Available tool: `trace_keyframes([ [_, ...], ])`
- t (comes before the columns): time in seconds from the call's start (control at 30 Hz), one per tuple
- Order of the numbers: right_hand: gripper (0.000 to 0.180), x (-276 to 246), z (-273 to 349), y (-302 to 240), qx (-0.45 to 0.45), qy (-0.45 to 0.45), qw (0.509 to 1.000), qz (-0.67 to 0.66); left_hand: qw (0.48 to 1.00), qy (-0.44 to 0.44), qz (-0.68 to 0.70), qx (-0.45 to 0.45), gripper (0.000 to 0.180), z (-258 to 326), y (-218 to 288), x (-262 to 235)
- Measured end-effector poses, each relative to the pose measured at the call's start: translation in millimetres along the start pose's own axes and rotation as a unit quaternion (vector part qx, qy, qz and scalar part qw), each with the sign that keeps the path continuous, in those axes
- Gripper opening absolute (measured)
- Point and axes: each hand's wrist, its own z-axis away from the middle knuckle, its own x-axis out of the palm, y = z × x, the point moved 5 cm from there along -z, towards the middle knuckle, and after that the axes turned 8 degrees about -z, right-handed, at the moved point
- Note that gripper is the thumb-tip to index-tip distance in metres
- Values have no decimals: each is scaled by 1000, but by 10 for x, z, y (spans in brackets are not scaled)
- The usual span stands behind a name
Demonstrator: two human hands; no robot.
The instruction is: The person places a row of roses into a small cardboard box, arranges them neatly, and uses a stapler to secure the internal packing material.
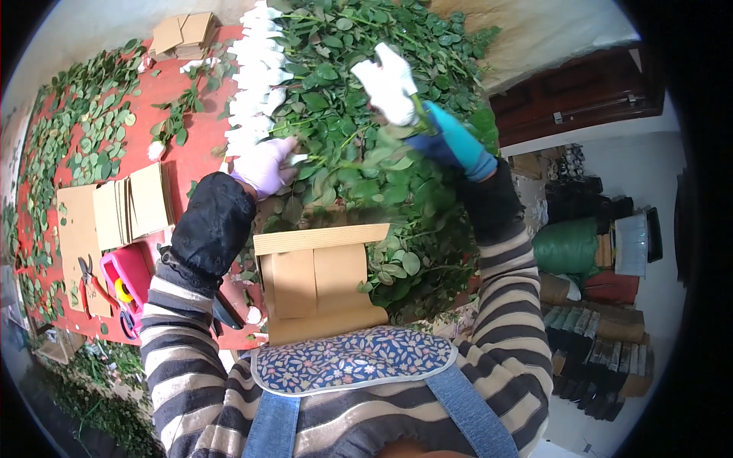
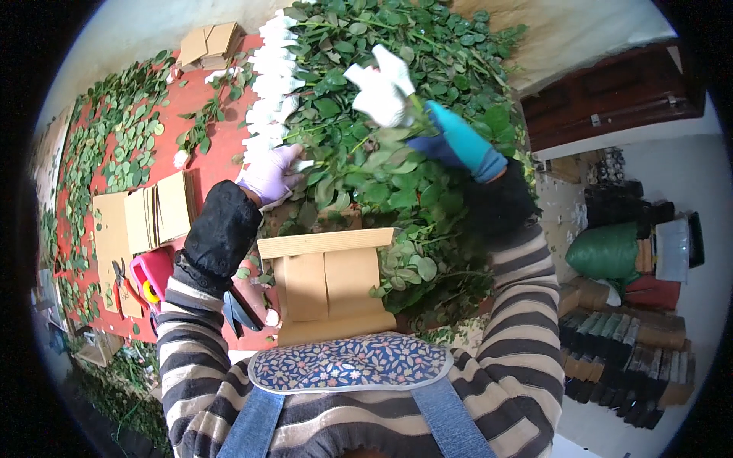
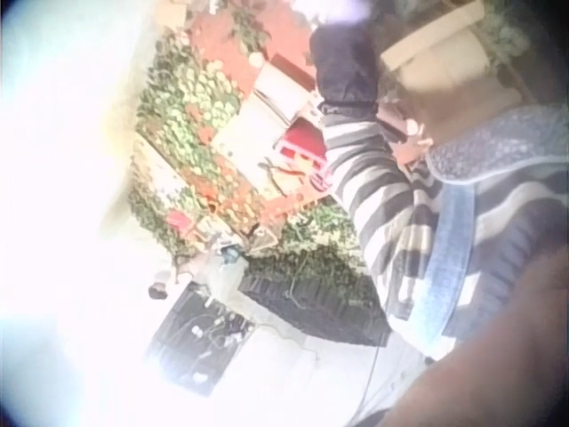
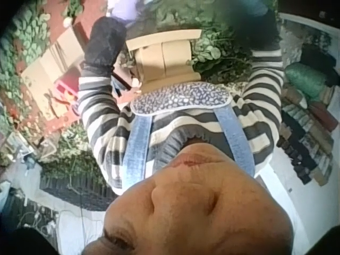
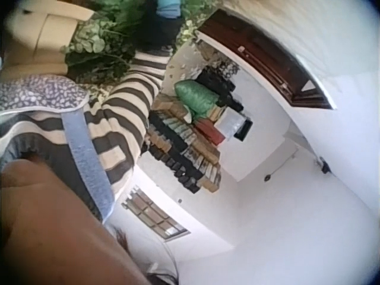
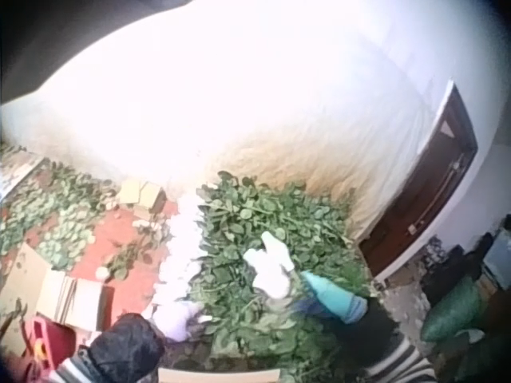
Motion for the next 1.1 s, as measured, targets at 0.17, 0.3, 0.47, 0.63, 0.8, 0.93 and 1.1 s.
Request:
trace_keyframes([
  [0.17,61,-396,319,-930,-97,116,926,347,964,-6,-266,-11,28,-115,-698,286],
  [0.3,37,-1146,922,-1234,-185,246,877,368,911,2,-412,-7,35,-251,-541,434],
  [0.47,40,-1240,1472,-1553,-311,335,747,483,935,-59,-345,-50,43,-292,-637,414],
  [0.63,63,-650,1380,-1407,-308,313,573,692,946,148,-269,100,36,-150,480,-346],
  [0.8,69,147,890,-869,-283,245,654,657,970,156,-59,180,42,-5,1796,-784],
  [0.93,68,566,661,-733,-306,220,682,627,953,211,-90,200,30,195,1919,-843],
  [1.1,52,227,553,-309,-297,222,682,630,808,455,361,101,33,872,1453,-1483],
])
